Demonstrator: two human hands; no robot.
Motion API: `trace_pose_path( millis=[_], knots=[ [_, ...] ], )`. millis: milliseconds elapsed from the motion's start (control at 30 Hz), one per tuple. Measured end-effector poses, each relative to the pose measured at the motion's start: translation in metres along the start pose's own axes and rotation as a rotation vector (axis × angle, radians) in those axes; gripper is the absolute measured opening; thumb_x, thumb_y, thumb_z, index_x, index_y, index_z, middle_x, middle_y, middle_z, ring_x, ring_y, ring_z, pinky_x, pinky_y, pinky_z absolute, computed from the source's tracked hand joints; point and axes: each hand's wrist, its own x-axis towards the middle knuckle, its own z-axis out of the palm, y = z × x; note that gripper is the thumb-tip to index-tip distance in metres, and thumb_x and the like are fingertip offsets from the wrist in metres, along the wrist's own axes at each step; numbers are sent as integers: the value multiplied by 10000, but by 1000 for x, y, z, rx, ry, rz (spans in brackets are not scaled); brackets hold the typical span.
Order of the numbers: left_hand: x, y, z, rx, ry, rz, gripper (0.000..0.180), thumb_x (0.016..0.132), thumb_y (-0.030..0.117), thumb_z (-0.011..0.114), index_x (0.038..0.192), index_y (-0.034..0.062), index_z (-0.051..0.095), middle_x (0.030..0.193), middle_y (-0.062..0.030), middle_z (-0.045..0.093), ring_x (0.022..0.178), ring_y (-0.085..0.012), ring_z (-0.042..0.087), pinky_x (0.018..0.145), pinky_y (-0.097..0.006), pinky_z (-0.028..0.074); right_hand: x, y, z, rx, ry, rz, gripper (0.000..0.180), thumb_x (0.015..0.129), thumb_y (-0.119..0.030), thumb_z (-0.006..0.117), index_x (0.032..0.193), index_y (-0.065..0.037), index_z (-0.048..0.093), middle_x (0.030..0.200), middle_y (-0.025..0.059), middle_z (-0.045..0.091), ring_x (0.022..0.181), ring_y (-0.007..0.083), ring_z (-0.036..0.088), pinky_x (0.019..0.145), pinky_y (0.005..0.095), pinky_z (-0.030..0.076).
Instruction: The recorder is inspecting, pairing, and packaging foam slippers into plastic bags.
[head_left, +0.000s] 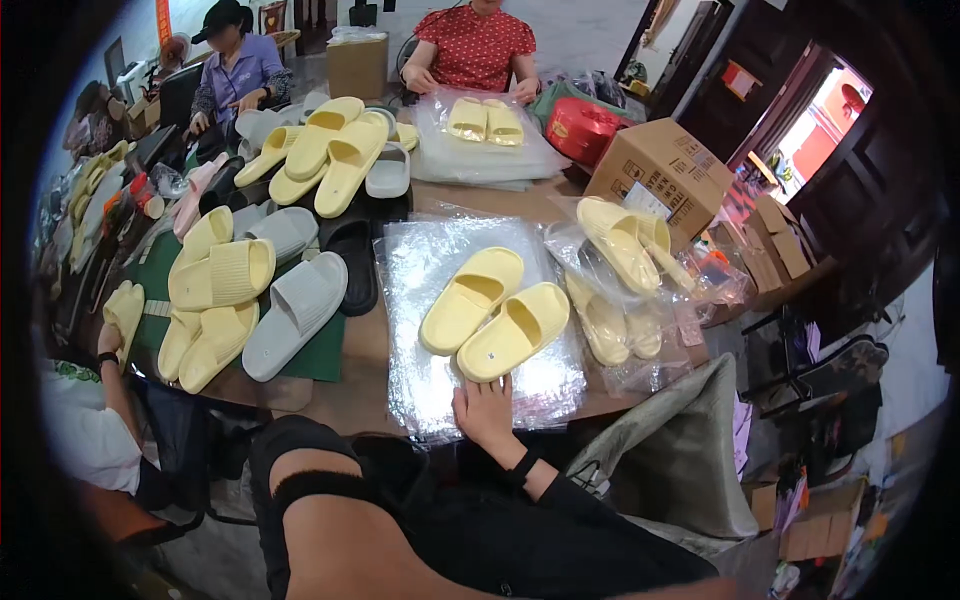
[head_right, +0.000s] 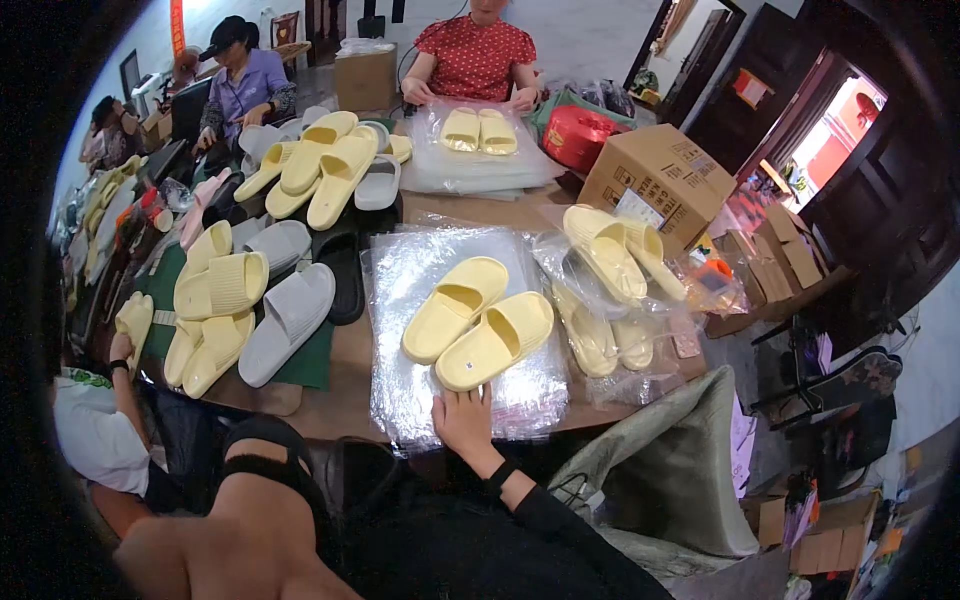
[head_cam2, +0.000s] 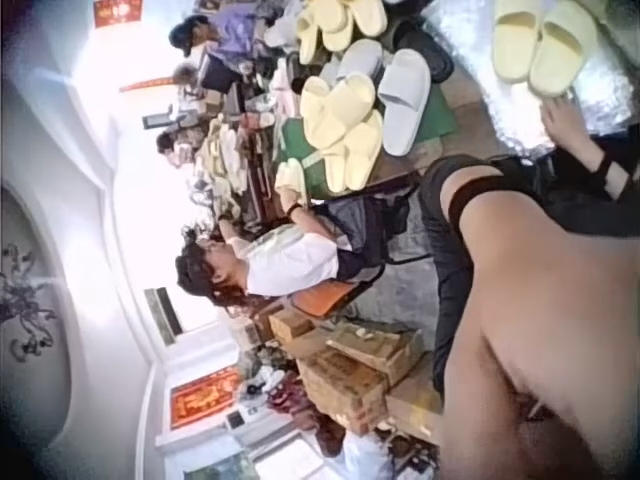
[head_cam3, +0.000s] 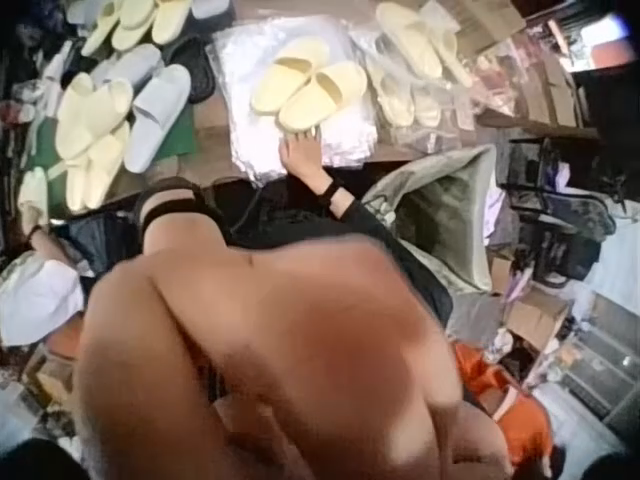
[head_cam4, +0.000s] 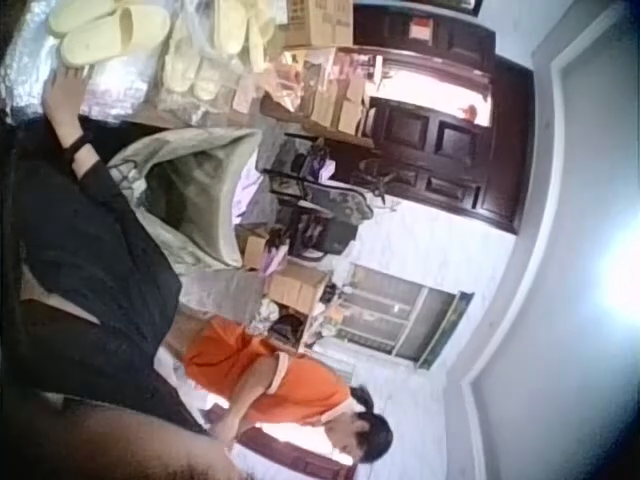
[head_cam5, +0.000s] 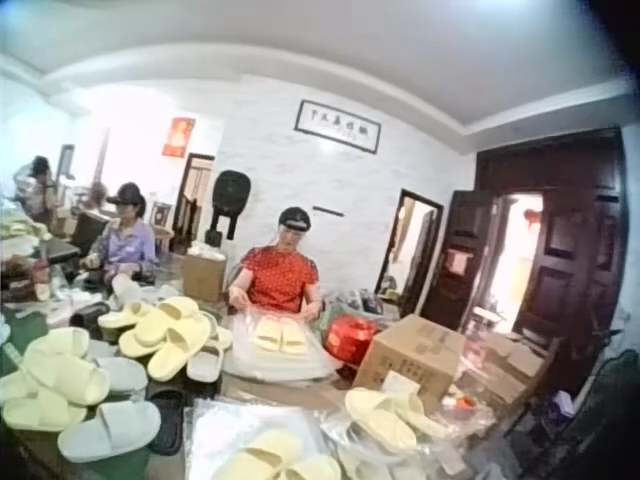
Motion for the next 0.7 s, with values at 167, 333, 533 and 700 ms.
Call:
trace_pose_path(
  millis=[167, 333, 533, 700],
  knots=[
    [-10, 8, -10, 0, 14, 67, 269, 894, 178, 479, 1082, -8, 530, 1044, -204, 544, 879, -287, 559, 744, -360, 488, 2, 2, -4, 9, 29, -12, 447, 825, -279, 539, 1194, -28, 531, 1172, 175, 540, 1134, 329, 463, 1036, 544, 240],
    [2, 7, -15, 13, 37, 118, 274, 895, 180, 483, 1089, -7, 531, 1059, -196, 544, 898, -281, 556, 762, -362, 480, 1, 6, -2, -3, 21, -19, 445, 830, -282, 533, 1194, -28, 532, 1171, 174, 541, 1136, 327, 466, 1039, 543, 236],
    [10, 9, -6, 53, 62, 169, 280, 896, 183, 487, 1098, -5, 533, 1077, -186, 543, 921, -274, 552, 782, -363, 471, 2, 1, -6, -16, 1, -5, 484, 837, -281, 517, 1239, -10, 499, 1194, 185, 534, 1163, 329, 448, 1049, 535, 211],
    [8, 10, -9, 53, 74, 209, 284, 897, 185, 490, 1105, -3, 535, 1092, -177, 543, 941, -269, 549, 799, -364, 463, 2, 6, -4, -1, 12, -26, 489, 832, -274, 526, 1243, -11, 495, 1208, 184, 528, 1169, 327, 446, 1048, 534, 214]
  ],
)
